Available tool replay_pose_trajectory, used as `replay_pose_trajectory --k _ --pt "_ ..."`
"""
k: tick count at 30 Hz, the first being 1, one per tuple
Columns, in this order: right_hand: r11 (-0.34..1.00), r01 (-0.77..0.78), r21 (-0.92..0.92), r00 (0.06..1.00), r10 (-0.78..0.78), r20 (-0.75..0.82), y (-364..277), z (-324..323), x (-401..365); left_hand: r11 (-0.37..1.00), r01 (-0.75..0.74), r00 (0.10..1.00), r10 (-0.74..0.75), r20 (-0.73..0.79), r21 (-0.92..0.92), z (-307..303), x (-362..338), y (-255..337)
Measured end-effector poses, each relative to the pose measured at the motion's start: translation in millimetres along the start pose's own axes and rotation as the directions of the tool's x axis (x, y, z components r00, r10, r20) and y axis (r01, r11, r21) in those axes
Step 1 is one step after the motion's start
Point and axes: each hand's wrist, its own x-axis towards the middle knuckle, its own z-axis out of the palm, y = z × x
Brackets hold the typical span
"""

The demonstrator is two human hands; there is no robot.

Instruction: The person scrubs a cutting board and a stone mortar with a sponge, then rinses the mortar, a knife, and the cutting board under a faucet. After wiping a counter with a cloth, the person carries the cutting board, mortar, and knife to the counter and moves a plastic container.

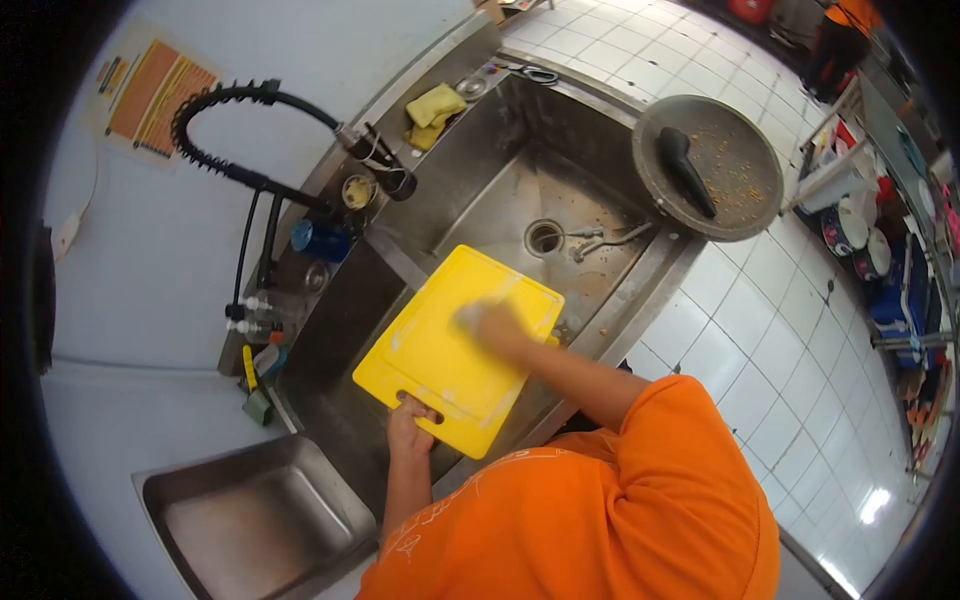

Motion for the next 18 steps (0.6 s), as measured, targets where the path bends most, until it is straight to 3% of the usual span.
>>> replay_pose_trajectory --k 1,2,3,5,6,7,8,9,10,11,12,13,14,15,16,17,18 --pt "0.911 -0.404 0.082 0.914 0.401 0.05 32 -3 14 1.0 -0.018 1.0 0.018 0.011 0.003 1 -5 -1" --pt "0.742 -0.668 0.058 0.74 0.67 -0.061 63 0 21 0.998 -0.052 0.997 0.049 0.063 0.033 5 -10 0" --pt "0.76 -0.648 0.054 0.758 0.65 -0.054 58 -5 32 0.997 -0.074 0.996 0.073 0.055 0.02 16 -16 1" --pt "0.745 -0.665 -0.06 0.729 0.629 -0.271 32 -22 51 0.986 -0.143 0.99 0.142 0.011 0.085 42 -29 9" --pt "0.848 -0.528 0.048 0.815 0.522 -0.253 20 -24 57 0.985 -0.156 0.988 0.156 0.003 0.076 50 -32 15" --pt "0.857 -0.514 0.042 0.825 0.508 -0.247 9 -30 61 0.94 -0.278 0.96 0.276 0.037 0.196 59 -33 21" --pt "0.916 -0.355 0.187 0.871 0.397 -0.289 -2 -38 63 0.868 -0.389 0.92 0.384 0.08 0.308 68 -36 28" --pt "0.931 -0.178 0.318 0.895 0.288 -0.342 -12 -48 63 0.871 -0.393 0.918 0.392 0.065 0.297 82 -44 37" --pt "0.801 -0.285 0.526 0.864 0.452 -0.221 -15 -65 64 0.723 -0.45 0.88 0.457 0.126 0.524 96 -55 47" --pt "0.808 -0.284 0.516 0.874 0.439 -0.206 -10 -80 65 0.52 -0.476 0.843 0.499 0.2 0.709 103 -61 53" --pt "0.55 -0.246 0.798 0.84 0.532 -0.108 -2 -95 67 0.277 -0.598 0.761 0.492 0.424 0.752 97 -60 58" --pt "0.205 -0.182 0.962 0.808 0.588 0.027 6 -106 64 0.289 -0.589 0.764 0.505 0.402 0.755 104 -62 59" --pt "0.21 -0.198 0.958 0.815 0.578 0.042 18 -112 60 0.062 -0.72 0.621 0.502 0.601 0.691 115 -63 64" --pt "0.057 -0.251 0.966 0.812 0.556 0.178 33 -112 54 -0.163 -0.805 0.458 0.439 0.772 0.57 122 -64 66" --pt "-0.096 -0.306 0.947 0.798 0.516 0.31 43 -114 47 -0.185 -0.806 0.483 0.345 0.805 0.562 115 -58 63" --pt "-0.09 -0.317 0.944 0.802 0.506 0.317 51 -117 42 -0.184 -0.8 0.485 0.36 0.797 0.57 112 -54 59" --pt "-0.156 -0.394 0.906 0.757 0.505 0.416 56 -119 34 -0.309 -0.786 0.463 0.28 0.841 0.535 109 -50 55"
